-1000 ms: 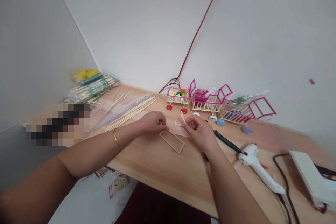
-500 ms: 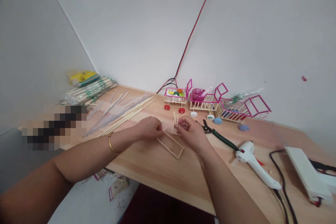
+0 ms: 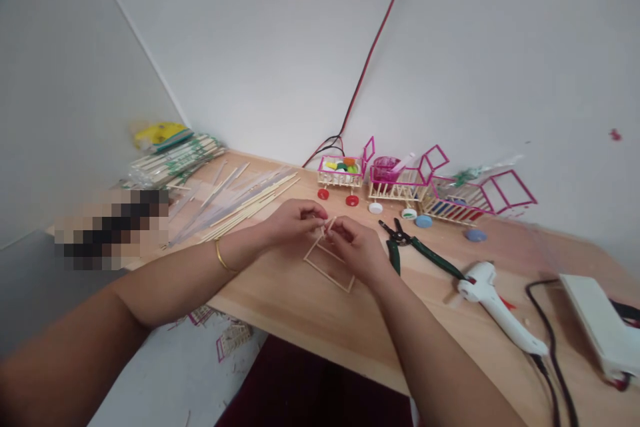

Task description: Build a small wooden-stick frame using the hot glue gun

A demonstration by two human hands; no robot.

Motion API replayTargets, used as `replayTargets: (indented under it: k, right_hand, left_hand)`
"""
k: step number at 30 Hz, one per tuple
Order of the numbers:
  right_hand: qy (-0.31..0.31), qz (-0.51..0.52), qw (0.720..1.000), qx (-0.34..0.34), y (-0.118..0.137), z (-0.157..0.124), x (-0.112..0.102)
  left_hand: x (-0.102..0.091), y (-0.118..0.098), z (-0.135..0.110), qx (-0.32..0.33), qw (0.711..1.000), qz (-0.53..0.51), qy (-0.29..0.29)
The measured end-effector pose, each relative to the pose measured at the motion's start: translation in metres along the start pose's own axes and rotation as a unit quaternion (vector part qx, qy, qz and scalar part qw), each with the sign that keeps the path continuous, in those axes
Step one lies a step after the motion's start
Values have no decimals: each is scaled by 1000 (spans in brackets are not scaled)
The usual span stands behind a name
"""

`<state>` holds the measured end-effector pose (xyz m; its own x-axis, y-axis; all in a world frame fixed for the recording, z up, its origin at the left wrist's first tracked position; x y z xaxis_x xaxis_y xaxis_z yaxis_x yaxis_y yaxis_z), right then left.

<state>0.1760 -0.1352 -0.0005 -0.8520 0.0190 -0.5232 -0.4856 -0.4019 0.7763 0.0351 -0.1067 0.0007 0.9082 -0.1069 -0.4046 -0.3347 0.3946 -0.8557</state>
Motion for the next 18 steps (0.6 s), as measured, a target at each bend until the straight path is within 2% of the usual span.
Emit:
replayTargets:
  k: [3, 9, 18]
  right_hand:
    - [0, -36, 999, -10, 1, -1, 3]
    - [4, -74, 997, -39, 2, -2, 8]
    - [5, -110, 991, -74, 1, -2, 14]
  left_hand:
    - [1, -2, -1, 15, 999, -25, 22]
    - [1, -7, -2, 4, 996, -78, 39]
    - [-3, -15, -3, 45, 999, -9, 21]
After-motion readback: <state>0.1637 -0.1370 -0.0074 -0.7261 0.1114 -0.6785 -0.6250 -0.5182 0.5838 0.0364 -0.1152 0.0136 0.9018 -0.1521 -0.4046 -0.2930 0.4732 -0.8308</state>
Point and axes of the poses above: each hand's wrist, its own z-axis towards the middle knuckle, its own x-axis out of the palm, y = z × x, the point moved 5 cm from there along z, towards the middle knuckle, and after that the axes turned 12 degrees about -y, right-handed, at the moved point
